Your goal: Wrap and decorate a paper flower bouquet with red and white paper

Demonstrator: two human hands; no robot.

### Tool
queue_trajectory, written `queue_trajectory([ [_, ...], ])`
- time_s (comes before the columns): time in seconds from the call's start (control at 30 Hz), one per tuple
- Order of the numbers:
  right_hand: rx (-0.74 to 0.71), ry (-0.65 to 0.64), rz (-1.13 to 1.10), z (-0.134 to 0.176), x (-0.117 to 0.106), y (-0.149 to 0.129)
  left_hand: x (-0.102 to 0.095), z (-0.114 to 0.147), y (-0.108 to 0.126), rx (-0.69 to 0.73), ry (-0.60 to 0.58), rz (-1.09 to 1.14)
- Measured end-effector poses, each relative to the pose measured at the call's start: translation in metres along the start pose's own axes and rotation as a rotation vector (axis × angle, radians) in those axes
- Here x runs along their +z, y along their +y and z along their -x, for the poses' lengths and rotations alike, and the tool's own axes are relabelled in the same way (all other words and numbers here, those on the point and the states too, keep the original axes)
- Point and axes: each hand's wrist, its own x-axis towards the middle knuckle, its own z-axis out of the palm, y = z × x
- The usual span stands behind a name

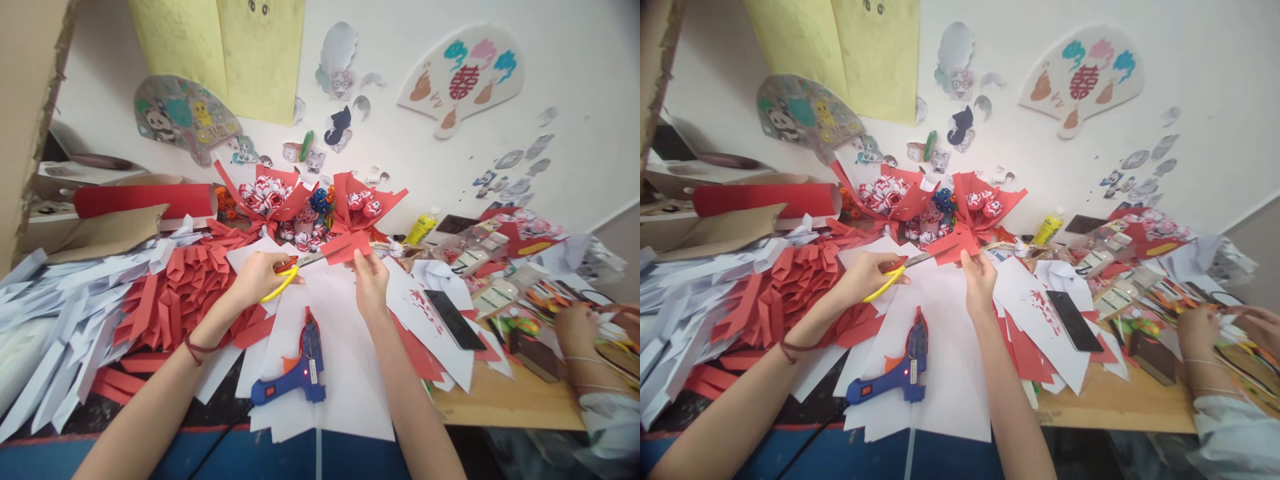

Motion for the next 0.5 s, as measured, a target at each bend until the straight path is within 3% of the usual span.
queue_trajectory([
  [0.1, -0.017, 0.022, 0.036, -0.001, -0.002, 0.0, 0.002, 0.0, 0.0, -0.002, 0.004, -0.014],
  [0.27, 0.074, -0.056, 0.035, 0.006, 0.005, -0.004, 0.003, 0.001, 0.004, 0.0, -0.026, -0.073],
  [0.5, 0.177, 0.011, -0.04, 0.007, 0.009, -0.008, 0.003, 0.001, 0.003, -0.045, 0.007, -0.156],
])
